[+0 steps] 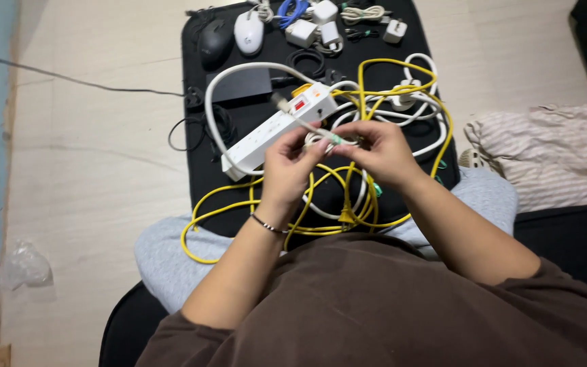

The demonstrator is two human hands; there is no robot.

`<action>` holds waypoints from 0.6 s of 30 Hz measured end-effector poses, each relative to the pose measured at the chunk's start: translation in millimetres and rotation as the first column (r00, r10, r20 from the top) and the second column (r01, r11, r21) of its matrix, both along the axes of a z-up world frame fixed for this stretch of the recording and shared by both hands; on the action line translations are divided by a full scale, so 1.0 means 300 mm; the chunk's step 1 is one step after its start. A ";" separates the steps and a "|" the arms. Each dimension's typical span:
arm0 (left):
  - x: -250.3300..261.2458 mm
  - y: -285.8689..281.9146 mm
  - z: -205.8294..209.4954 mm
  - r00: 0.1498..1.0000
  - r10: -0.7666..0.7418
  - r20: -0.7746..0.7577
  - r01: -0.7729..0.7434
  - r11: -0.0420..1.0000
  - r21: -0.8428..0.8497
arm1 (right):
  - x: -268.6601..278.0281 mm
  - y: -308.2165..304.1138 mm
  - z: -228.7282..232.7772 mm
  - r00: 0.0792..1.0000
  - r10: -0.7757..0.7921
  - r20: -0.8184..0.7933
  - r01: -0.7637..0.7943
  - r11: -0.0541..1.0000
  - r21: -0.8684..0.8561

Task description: The person untangles and organizes a pile of yellow and white cables on a small black table placed on their lap. They separate tangled sections, coil the cables, and use green twist ties to bundle them. A white power strip and several adapters are also handled and set aside during the process.

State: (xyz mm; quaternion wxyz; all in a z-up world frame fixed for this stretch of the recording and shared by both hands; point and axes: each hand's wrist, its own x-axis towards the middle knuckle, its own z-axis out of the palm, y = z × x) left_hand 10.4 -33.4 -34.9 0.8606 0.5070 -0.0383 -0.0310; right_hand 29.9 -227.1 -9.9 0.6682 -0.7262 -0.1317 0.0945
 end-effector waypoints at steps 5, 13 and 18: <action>0.028 0.016 0.013 0.999 -0.046 0.015 0.032 0.854 0.520 | 0.010 -0.041 0.011 0.840 0.143 0.524 0.063 0.933 -0.355; 0.092 -0.039 -0.028 0.997 -0.044 -0.066 0.051 0.992 0.113 | 0.037 -0.068 0.000 0.893 0.005 0.451 0.195 0.897 -0.396; 0.102 -0.015 -0.034 0.994 -0.069 -0.089 0.075 0.995 0.063 | 0.210 -0.142 -0.046 0.650 -0.090 0.754 0.459 0.838 -0.295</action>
